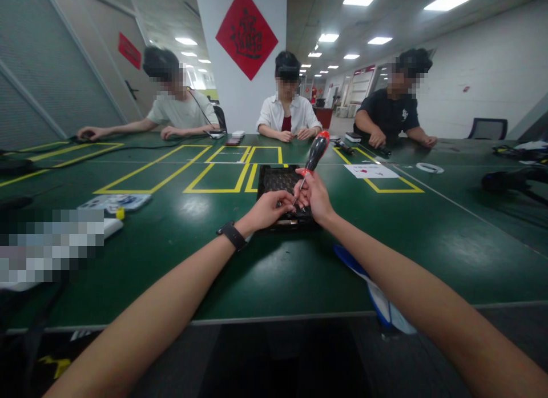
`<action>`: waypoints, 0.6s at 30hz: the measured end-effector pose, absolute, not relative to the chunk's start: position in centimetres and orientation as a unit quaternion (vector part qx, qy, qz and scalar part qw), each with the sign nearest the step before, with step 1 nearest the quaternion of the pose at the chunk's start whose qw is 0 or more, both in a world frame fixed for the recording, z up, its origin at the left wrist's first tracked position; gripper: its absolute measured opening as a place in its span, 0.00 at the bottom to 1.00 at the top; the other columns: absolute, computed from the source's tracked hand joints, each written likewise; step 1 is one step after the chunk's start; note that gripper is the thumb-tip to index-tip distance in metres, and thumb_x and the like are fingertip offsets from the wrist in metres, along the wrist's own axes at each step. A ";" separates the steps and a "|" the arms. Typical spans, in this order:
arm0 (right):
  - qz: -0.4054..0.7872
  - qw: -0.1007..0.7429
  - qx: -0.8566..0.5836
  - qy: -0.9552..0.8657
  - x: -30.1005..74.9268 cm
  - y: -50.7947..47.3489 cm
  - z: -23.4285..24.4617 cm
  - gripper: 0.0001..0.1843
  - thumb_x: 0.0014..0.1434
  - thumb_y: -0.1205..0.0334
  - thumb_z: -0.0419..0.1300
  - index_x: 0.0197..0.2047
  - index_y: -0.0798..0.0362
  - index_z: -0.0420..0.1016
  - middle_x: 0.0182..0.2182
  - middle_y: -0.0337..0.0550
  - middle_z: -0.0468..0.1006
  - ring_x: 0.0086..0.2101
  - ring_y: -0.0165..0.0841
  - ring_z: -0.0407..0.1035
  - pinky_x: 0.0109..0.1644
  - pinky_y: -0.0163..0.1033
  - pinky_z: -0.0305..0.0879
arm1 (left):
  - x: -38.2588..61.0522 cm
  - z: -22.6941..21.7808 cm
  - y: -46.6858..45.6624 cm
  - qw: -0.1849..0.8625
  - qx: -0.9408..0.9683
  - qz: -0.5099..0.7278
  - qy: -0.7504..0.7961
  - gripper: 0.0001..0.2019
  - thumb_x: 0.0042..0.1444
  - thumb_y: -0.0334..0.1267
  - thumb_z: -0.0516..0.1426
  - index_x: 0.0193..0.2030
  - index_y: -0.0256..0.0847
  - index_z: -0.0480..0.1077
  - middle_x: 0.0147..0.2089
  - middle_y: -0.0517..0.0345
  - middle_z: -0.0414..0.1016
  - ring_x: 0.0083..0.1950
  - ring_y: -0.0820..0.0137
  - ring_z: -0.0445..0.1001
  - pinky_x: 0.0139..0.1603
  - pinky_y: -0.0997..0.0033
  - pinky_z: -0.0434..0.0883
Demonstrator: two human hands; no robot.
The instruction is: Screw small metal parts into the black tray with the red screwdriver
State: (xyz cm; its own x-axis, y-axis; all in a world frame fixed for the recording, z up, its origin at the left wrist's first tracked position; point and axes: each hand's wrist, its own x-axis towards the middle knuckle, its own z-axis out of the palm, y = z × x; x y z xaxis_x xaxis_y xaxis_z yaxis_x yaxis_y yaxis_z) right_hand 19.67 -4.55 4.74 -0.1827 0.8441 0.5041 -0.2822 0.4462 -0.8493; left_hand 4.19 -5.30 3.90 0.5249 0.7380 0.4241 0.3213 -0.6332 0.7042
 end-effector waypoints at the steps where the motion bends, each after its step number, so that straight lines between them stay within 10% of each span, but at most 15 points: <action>1: 0.467 0.599 -0.231 -0.607 19.7 -4.6 4.7 0.19 0.61 0.45 0.46 0.47 0.51 0.59 0.18 0.29 0.66 0.12 0.20 0.50 0.14 0.26 0.51 | 4.2 3.8 -5.3 0.277 0.821 0.375 0.329 0.11 0.53 0.41 0.56 0.40 0.36 0.70 0.37 0.54 0.75 0.37 0.71 0.72 0.43 0.70 0.67; 18: 0.438 0.592 -0.233 -0.635 19.4 -5.5 5.2 0.19 0.60 0.46 0.48 0.48 0.50 0.60 0.18 0.29 0.67 0.12 0.20 0.52 0.14 0.26 0.51 | 4.3 4.0 -5.5 0.160 0.841 0.352 0.379 0.10 0.52 0.44 0.56 0.34 0.38 0.71 0.33 0.58 0.74 0.34 0.71 0.70 0.37 0.72 0.64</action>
